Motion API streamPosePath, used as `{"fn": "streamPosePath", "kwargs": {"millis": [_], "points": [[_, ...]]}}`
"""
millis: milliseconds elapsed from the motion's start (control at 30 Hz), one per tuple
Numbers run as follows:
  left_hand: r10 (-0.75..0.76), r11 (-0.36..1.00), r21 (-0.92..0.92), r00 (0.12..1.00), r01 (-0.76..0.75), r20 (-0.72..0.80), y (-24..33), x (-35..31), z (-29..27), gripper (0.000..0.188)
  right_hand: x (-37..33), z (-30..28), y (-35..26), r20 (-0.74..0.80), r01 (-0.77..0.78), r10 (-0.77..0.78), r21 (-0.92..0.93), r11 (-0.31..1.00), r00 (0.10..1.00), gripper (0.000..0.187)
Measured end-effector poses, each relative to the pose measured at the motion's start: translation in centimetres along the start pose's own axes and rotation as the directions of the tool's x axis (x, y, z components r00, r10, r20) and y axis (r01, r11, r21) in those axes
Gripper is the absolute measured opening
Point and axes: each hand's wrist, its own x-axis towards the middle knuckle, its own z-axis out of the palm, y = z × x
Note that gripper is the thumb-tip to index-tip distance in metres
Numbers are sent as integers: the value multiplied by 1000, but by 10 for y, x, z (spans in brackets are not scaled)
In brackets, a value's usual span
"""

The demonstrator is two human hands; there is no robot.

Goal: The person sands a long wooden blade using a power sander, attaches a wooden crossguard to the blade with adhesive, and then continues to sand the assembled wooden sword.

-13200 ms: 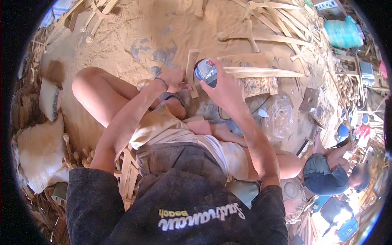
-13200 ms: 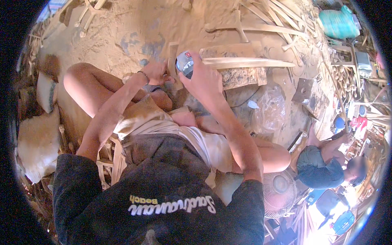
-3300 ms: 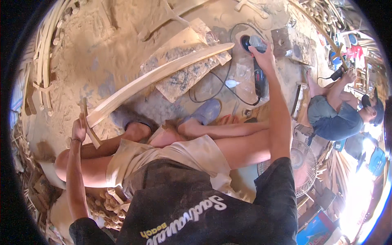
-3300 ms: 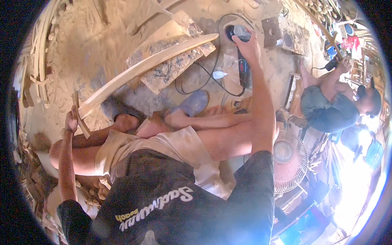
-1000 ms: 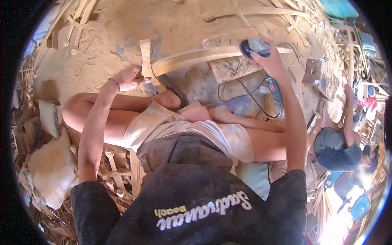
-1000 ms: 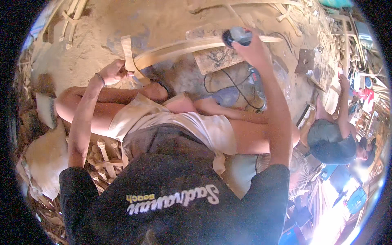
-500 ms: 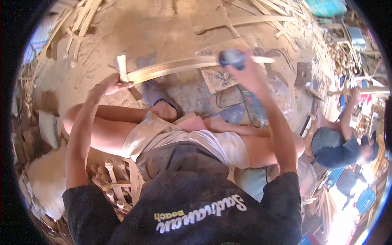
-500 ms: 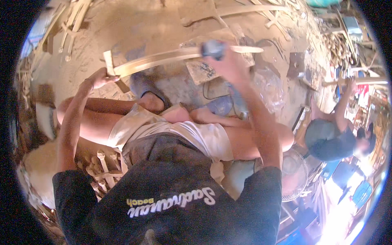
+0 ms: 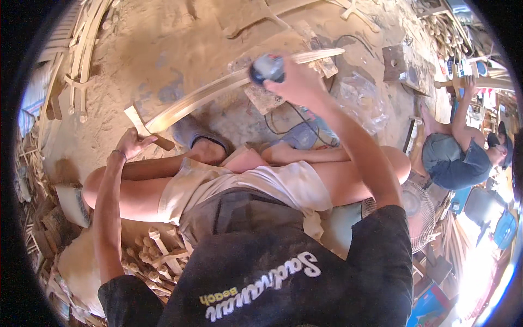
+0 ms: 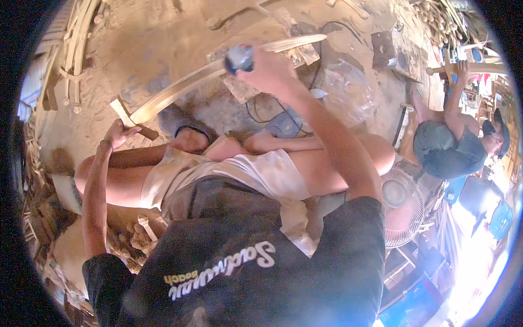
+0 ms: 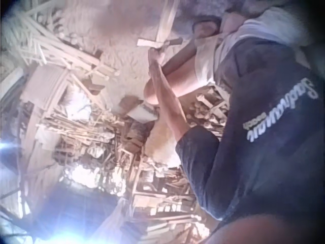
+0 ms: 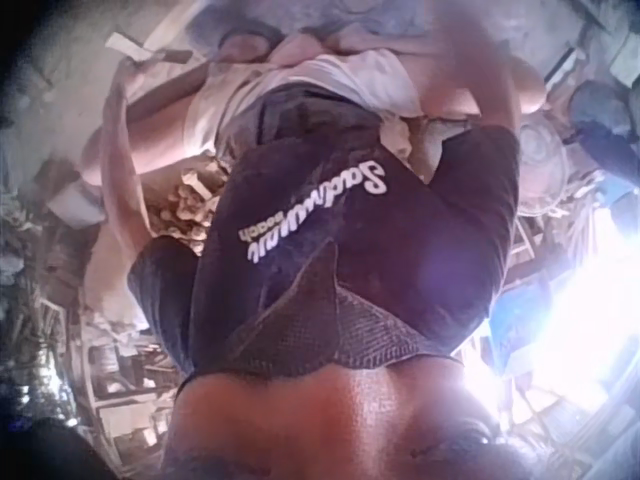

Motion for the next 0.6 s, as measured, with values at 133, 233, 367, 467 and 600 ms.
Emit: {"fn": "streamPosePath", "kwargs": {"millis": [133, 233, 367, 467, 600], "points": [[-11, 1000, -22, 999, 12, 36, 27, -4, 0, 45, -1, -17, 67, -210, -158, 140, -70, 985, 968, 86], [91, 996, -21, 996, -91, -5, 42, -10, -4, 41, 20, -19, 130, -299, -141, 133, -6, 990, 945, 86], [42, 999, 13, 999, -42, 36, 42, -12, -6, 39, 44, -27, 193, -386, -54, 107, 146, 988, 916, 85], [1, 1000, 6, 999, -2, 37, 37, -2, -3, 40, 57, -43, 238, -460, -136, 182, 131, 982, 869, 86], [-30, 969, -242, 996, 50, 86, 10, -1, -2, 43, 52, -55, 245, -460, -274, 298, 120, 954, 837, 94]]}}
